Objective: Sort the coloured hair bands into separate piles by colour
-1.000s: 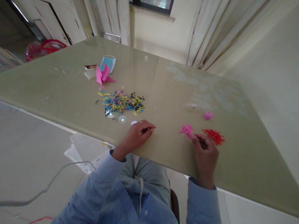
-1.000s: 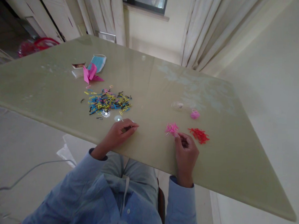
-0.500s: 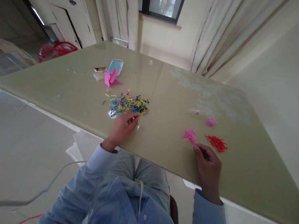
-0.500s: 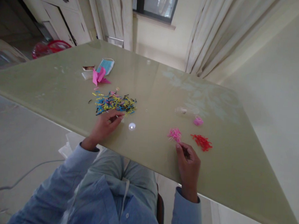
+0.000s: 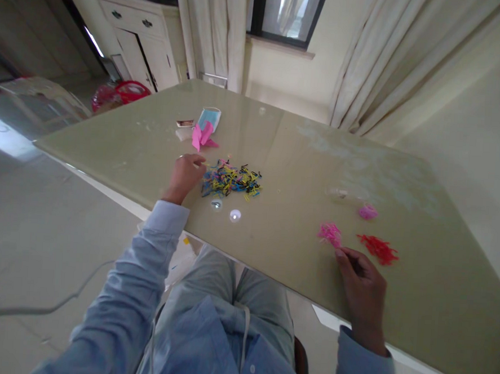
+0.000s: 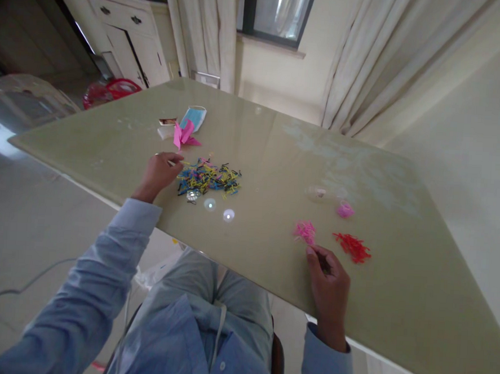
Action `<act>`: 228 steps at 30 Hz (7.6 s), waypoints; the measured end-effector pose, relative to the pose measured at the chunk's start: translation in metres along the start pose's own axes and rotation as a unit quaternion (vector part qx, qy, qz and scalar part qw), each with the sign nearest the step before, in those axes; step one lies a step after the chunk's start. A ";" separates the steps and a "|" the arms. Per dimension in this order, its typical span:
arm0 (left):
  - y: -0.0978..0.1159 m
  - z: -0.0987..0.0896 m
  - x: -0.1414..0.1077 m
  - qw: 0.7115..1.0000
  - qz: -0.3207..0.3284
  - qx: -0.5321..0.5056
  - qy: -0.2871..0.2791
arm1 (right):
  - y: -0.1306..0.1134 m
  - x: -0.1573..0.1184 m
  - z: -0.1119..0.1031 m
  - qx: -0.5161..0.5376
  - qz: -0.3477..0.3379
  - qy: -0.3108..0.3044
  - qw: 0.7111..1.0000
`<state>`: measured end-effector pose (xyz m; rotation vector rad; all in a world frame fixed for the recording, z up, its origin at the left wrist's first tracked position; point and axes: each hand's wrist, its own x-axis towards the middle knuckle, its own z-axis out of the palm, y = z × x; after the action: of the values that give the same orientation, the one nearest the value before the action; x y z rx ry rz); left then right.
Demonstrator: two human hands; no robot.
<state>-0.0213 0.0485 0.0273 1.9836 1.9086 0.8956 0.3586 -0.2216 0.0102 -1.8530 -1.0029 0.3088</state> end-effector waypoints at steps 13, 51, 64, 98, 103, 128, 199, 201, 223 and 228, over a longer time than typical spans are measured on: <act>-0.026 -0.001 0.043 0.995 -0.073 0.068 -0.021 | -0.002 0.001 -0.001 -0.019 0.011 0.000 1.000; 0.167 0.035 -0.158 0.616 -0.185 -0.689 -0.333 | -0.002 0.000 0.003 0.008 -0.022 -0.006 1.000; 0.201 0.054 -0.177 0.583 -0.211 -0.670 -0.409 | -0.001 -0.003 0.004 0.026 -0.028 -0.017 0.999; 0.209 0.111 -0.165 0.915 0.115 -0.317 -0.221 | -0.003 -0.003 0.003 0.015 -0.020 -0.026 0.999; 0.180 0.098 -0.148 0.914 0.114 -0.316 -0.225 | -0.004 -0.002 0.002 0.003 -0.020 -0.022 1.000; 0.198 0.107 -0.161 0.910 0.243 -0.181 -0.284 | -0.007 -0.001 0.002 0.005 -0.010 -0.016 1.000; 0.101 0.053 -0.137 0.869 0.199 -0.350 -0.288 | -0.160 0.045 0.141 0.334 0.031 -0.427 0.840; 0.100 0.052 -0.138 0.876 0.190 -0.343 -0.280 | -0.157 0.030 0.125 0.387 0.069 -0.425 0.815; 0.098 0.046 -0.136 0.902 0.166 -0.312 -0.247 | -0.050 0.004 0.015 0.424 0.133 -0.142 0.884; 0.099 0.045 -0.137 0.909 0.157 -0.306 -0.233 | -0.024 0.010 0.002 0.274 0.044 -0.011 0.961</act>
<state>0.0916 -0.0843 0.0134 1.8890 0.9138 0.8508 0.3515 -0.2083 0.0310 -1.3895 -0.7517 0.5965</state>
